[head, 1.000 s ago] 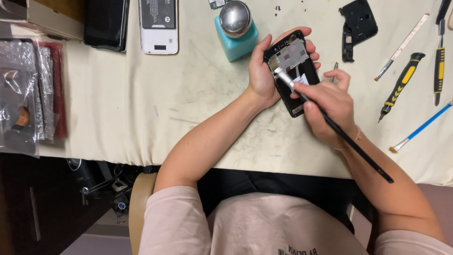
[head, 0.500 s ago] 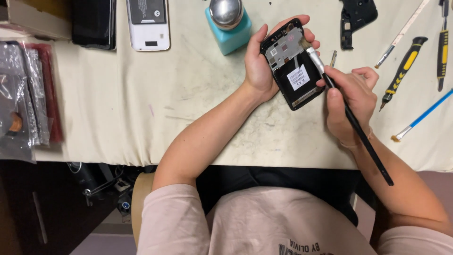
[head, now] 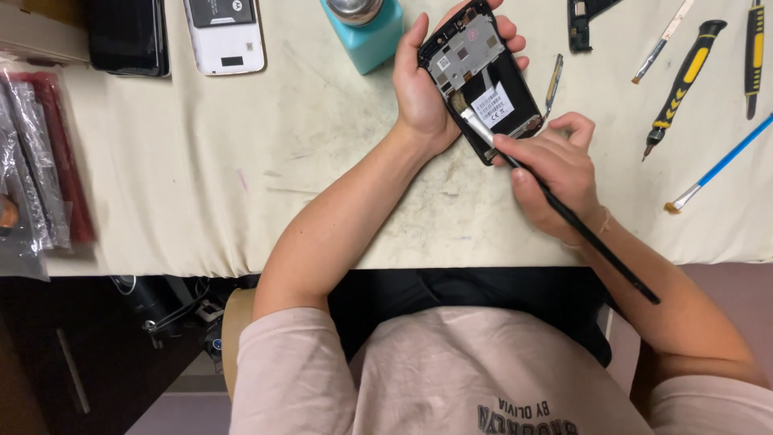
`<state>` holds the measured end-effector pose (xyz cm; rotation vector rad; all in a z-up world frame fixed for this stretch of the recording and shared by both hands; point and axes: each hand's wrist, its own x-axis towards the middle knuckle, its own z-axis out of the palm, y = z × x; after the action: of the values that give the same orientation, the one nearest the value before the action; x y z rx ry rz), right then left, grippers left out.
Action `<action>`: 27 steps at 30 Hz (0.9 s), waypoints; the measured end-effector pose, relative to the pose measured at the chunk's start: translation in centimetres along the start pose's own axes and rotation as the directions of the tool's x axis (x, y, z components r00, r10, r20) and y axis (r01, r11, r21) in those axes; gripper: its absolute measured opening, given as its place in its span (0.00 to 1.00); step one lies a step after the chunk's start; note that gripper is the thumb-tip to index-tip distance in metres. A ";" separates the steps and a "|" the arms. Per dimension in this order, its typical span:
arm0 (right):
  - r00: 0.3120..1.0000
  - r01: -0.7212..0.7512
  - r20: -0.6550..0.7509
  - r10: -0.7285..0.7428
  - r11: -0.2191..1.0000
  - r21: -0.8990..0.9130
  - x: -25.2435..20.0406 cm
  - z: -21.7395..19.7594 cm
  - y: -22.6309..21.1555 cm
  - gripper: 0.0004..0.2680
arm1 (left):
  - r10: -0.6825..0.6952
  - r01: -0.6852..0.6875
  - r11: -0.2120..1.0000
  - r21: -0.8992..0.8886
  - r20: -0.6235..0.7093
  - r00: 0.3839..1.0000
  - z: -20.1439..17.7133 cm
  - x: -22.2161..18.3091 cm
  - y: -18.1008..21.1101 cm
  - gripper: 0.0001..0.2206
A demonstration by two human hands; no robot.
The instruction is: Cleaning a mobile phone motherboard and internal components using a brush and cleaning solution.
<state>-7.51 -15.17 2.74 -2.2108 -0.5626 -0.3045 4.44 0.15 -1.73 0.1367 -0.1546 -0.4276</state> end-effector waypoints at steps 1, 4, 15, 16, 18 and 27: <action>1.000 -0.007 -0.018 0.006 1.000 -0.008 0.2 -0.1 0.1 0.14 | -0.005 0.005 1.000 -0.023 0.012 1.000 0.0 0.1 0.1 0.25; 0.991 -0.060 -0.127 0.049 0.995 -0.086 -0.6 -0.4 1.2 0.13 | -0.001 0.002 1.000 -0.028 0.020 1.000 0.4 0.2 0.0 0.22; 1.000 0.014 -0.012 -0.014 1.000 -0.013 0.1 -0.1 0.4 0.14 | -0.029 0.029 0.999 -0.017 -0.008 1.000 0.6 0.2 0.1 0.26; 0.997 0.057 0.042 -0.057 0.998 0.023 0.2 0.1 0.2 0.15 | -0.023 0.023 1.000 -0.001 -0.007 1.000 0.8 0.2 0.2 0.25; 1.000 0.008 0.000 -0.008 1.000 -0.007 0.3 -0.2 0.2 0.15 | -0.033 0.033 0.999 -0.009 0.004 0.999 0.5 0.3 0.1 0.26; 0.998 -0.057 -0.021 0.058 0.997 0.057 -0.7 -1.0 0.8 0.13 | -0.037 0.037 0.999 -0.016 0.011 0.999 0.2 0.3 0.1 0.26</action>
<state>-7.75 -16.56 2.60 -2.1619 -0.4887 -0.2793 4.75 0.08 -1.43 0.1212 -0.1592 -0.4667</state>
